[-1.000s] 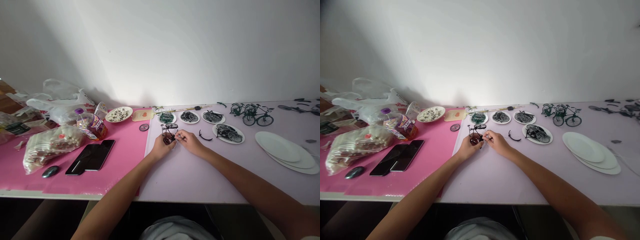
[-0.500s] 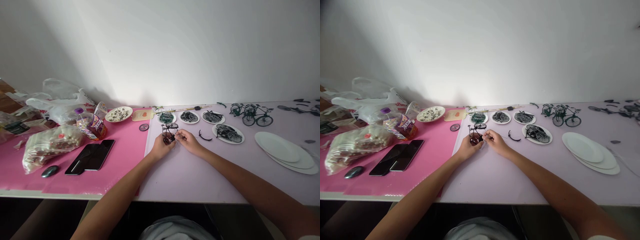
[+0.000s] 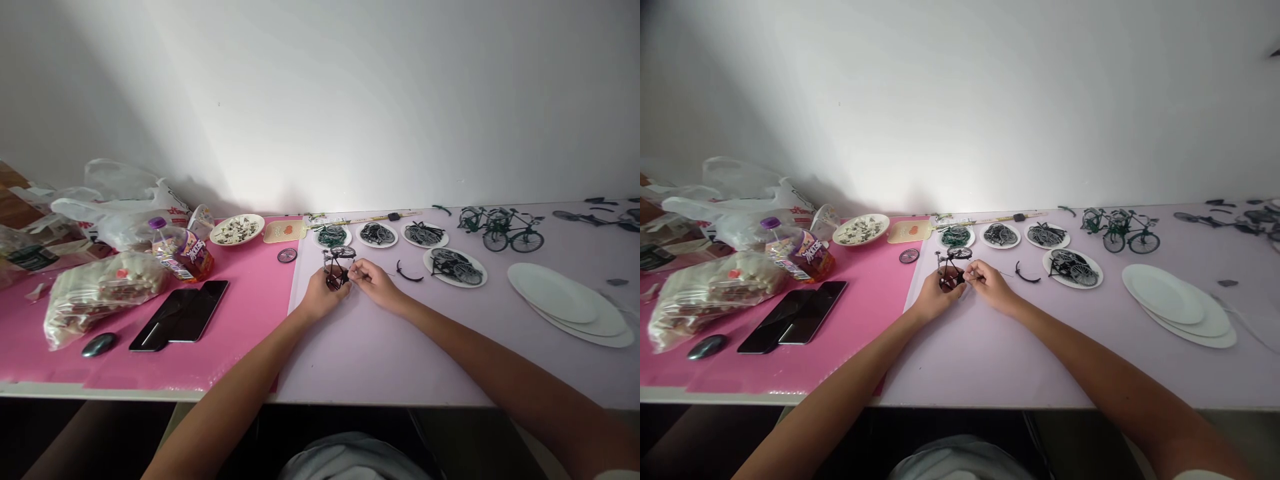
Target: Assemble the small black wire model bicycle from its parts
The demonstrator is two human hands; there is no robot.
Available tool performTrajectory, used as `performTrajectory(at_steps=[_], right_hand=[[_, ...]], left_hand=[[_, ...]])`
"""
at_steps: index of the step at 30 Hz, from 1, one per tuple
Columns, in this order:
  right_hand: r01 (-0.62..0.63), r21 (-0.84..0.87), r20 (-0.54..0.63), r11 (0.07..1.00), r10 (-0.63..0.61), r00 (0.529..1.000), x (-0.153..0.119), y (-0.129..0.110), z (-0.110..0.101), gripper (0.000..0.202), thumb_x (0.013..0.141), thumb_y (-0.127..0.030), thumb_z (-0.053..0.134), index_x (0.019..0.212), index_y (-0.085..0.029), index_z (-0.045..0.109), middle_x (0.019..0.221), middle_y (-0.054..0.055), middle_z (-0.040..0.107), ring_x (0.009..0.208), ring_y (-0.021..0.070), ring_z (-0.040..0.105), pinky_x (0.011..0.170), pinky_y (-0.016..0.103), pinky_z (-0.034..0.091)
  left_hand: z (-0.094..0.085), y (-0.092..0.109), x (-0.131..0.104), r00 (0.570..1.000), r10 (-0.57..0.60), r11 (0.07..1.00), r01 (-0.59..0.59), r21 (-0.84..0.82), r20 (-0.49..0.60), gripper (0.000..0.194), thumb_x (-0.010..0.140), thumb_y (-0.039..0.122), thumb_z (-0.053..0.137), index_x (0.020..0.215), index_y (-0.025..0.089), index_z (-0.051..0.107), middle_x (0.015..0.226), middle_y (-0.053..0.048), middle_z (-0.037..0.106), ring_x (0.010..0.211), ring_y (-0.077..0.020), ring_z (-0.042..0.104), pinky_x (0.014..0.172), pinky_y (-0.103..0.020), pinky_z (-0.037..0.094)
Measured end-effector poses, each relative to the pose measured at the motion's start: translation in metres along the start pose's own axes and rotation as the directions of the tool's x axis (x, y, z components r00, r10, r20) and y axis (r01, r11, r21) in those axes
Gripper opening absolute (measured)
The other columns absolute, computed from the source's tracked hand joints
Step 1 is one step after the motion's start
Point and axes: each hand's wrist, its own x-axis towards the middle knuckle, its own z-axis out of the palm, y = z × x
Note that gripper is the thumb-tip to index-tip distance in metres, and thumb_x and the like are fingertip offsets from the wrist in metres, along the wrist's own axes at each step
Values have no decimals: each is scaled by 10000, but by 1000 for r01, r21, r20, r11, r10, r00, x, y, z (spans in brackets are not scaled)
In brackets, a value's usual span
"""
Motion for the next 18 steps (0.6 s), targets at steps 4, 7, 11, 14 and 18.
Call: performTrajectory(at_steps=[4,7,11,14,18], right_hand=[[4,14,-5,1000,-4,1000,0,0,1,315,957,-537,584,993,-225,583,751,-26,548,700,166,527,649,277,408],[-2,28,-11,1000,2,1000,0,-2,0,304,955,-525,593,990,-222,581,759,-27,541,712,164,527,665,278,409],[-6,28,0,1000,6,1000,0,-2,0,308,952,-526,593,982,-219,582,781,-17,559,739,171,544,677,279,423],[-15,19,-12,1000,16,1000,1,0,0,325,949,-544,591,984,-221,579,783,-17,564,740,172,546,676,281,430],[-26,7,-21,1000,26,999,2,1,0,335,943,-552,595,968,-219,587,808,-5,593,765,181,574,691,288,451]], left_hand=[[0,-2,0,1000,9,1000,-9,6,-7,256,798,329,723,987,174,645,834,-21,624,675,-116,530,625,-244,466],[0,-2,-1,1000,17,1000,-17,17,-11,244,805,334,717,978,177,647,857,-26,631,690,-122,543,641,-253,474],[0,-1,-1,999,29,999,-29,27,-20,242,805,343,722,968,178,654,866,-32,643,713,-131,554,650,-256,477],[0,1,-1,999,25,999,-24,39,-28,245,793,337,732,957,173,652,849,-32,637,709,-133,549,647,-256,474],[-1,2,-1,999,33,999,-32,36,-25,235,788,323,730,952,177,648,856,-31,639,714,-133,555,654,-257,474]])
